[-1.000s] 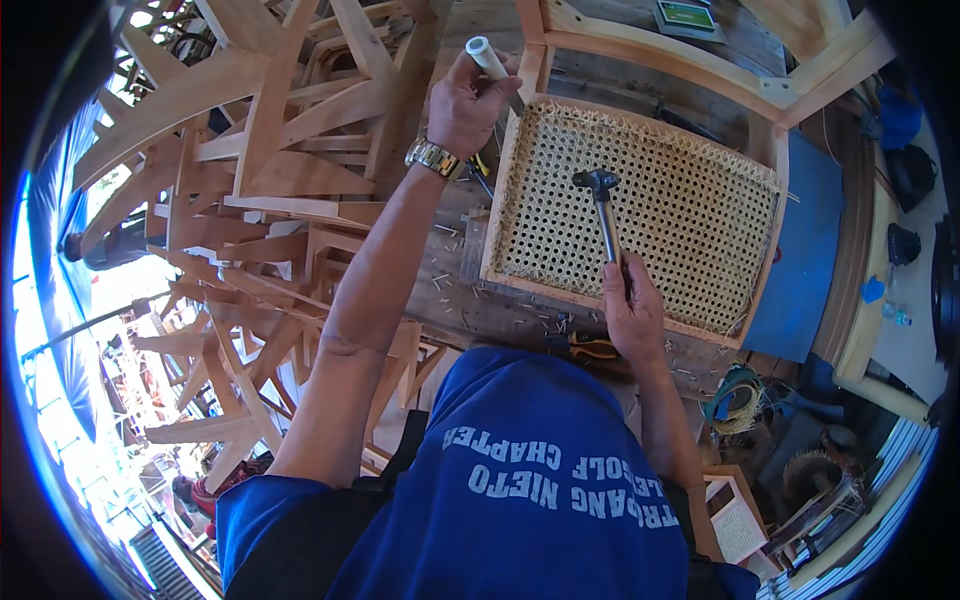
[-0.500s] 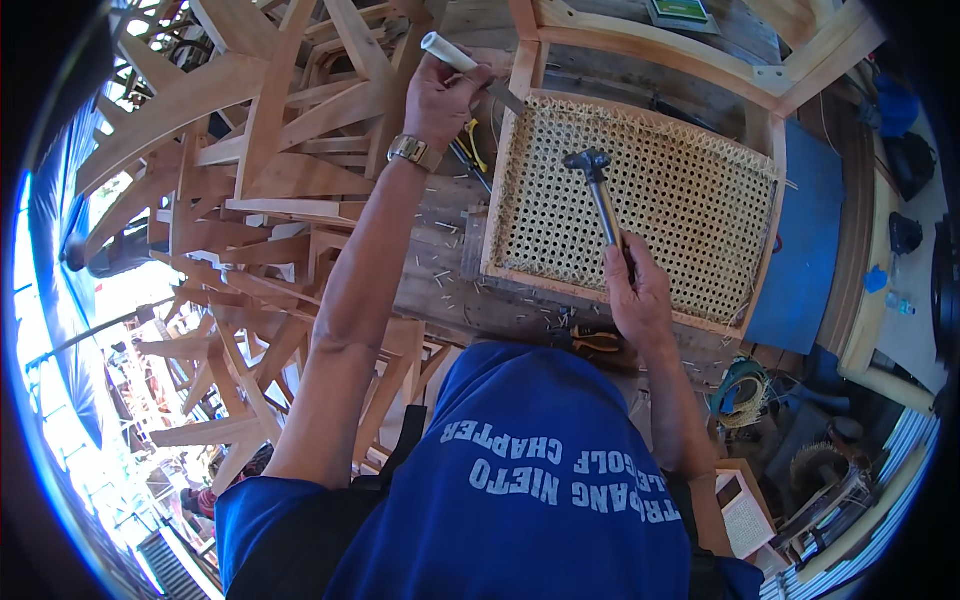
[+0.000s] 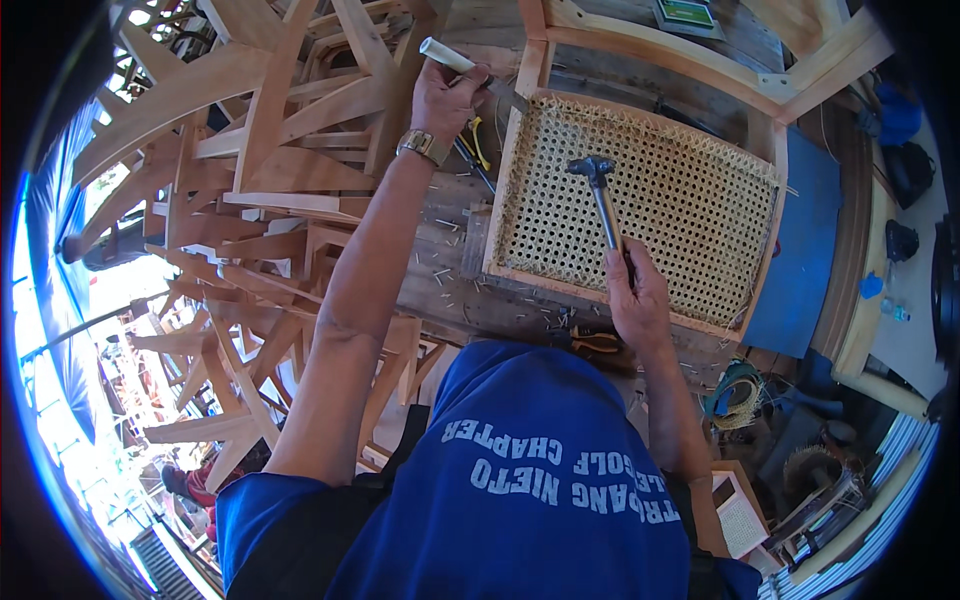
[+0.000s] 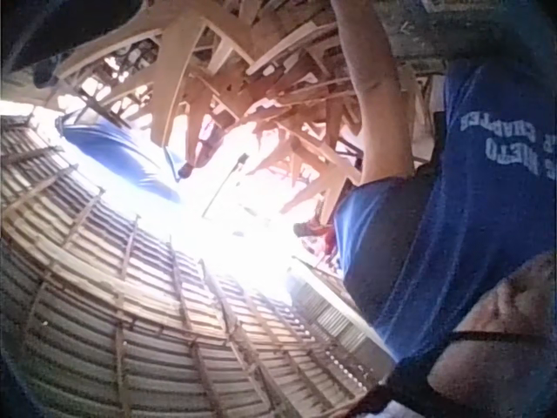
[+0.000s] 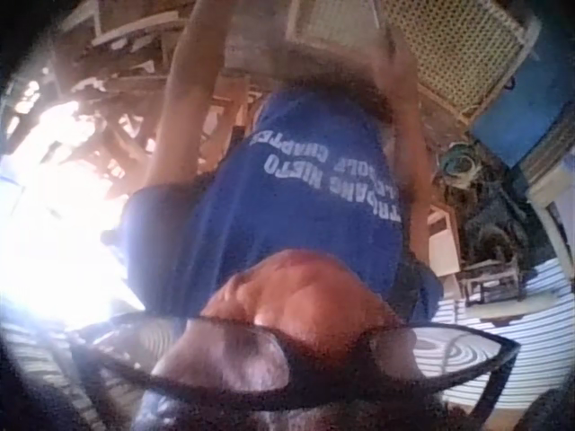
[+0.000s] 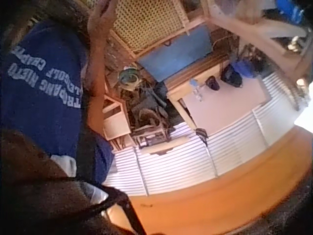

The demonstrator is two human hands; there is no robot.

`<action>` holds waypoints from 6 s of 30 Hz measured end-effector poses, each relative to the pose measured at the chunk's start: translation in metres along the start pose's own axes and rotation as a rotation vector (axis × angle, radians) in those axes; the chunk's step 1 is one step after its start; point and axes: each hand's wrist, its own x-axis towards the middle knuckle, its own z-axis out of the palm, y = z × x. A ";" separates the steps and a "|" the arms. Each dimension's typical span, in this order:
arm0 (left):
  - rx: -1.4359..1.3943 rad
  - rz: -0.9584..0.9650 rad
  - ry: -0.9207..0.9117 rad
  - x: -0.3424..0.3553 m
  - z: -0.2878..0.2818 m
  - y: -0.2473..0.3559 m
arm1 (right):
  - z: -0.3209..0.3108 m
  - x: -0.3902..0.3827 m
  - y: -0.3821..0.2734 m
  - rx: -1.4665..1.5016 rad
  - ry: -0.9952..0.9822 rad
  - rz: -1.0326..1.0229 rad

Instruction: Attaching cane webbing to a wooden chair seat frame using a hammer and a pneumatic staple gun.

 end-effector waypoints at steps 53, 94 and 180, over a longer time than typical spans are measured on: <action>0.562 0.644 -0.265 -0.072 0.003 0.013 | -0.069 -0.001 -0.052 -0.139 0.243 -0.030; 0.228 0.152 -0.241 -0.011 0.017 0.006 | -0.036 -0.036 -0.052 0.141 0.203 0.048; 0.668 0.519 -0.366 -0.026 0.011 0.005 | -0.018 0.019 -0.064 -0.116 0.202 -0.188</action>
